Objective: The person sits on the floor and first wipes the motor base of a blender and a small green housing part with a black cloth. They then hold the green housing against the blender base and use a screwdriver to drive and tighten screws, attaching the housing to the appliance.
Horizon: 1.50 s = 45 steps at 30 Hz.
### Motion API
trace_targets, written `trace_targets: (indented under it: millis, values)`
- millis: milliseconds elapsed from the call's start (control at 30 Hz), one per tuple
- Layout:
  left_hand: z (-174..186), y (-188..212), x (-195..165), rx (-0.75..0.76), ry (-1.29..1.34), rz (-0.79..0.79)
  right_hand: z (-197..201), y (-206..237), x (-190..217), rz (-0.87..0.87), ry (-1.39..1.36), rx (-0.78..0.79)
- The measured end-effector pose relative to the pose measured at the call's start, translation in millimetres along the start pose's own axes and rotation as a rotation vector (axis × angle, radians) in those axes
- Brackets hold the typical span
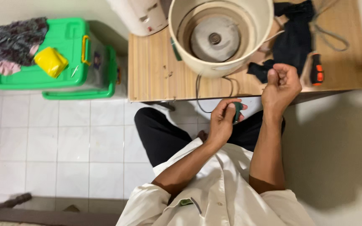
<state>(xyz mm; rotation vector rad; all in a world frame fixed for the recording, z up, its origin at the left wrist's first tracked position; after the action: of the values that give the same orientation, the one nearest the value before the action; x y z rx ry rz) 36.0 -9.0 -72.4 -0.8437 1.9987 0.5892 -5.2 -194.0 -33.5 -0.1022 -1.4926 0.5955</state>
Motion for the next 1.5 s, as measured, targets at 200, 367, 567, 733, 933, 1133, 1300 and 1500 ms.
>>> trace_targets:
  millis: [200, 367, 567, 733, 933, 1133, 1300, 1500]
  values:
    - [47.5, 12.0, -33.2, -0.086, 0.015, -0.155, -18.7, 24.6, -3.5, -0.144, 0.119, 0.178]
    - [97.2, 1.4, -49.8, -0.306, 0.182, -0.202, -7.8, 17.4, -8.9, -0.143, 0.004, 0.123]
    - [115.2, 9.5, -51.0, -0.300, -0.003, -0.189, 9.6, 17.0, -9.6, 0.186, 0.537, 0.056]
    - [96.9, 13.9, -38.6, -0.220, -0.079, -0.094, 42.6, -6.6, -24.7, 0.251, 0.719, -0.228]
    - [60.2, 13.1, -35.7, -0.082, -0.195, -0.130, 65.0, -65.8, -52.7, 0.329, 1.094, -0.226]
    - [43.7, 3.3, -33.2, -0.076, -0.153, -0.045, 73.5, -64.3, -94.8, -0.013, 0.754, -0.070]
    - [37.8, 1.5, -35.1, -0.018, -0.121, -0.028, 61.5, -54.0, -94.4, -0.115, 0.777, -0.056]
    - [28.8, -10.2, -42.2, 0.090, 0.339, 0.131, 33.1, 18.0, -37.5, -0.379, -0.386, -0.207]
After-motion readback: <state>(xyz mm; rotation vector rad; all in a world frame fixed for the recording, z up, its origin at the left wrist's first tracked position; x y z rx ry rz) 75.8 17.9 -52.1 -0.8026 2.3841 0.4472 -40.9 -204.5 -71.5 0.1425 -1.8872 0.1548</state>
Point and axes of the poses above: each hand's wrist, its own y-axis away from the middle knuckle, its own z-axis out of the back of the hand, x = y × z, the point moved 5 cm from there along -y, towards the middle knuckle, and after that the axes turned 3 degrees about y, right-handed, at the moved point
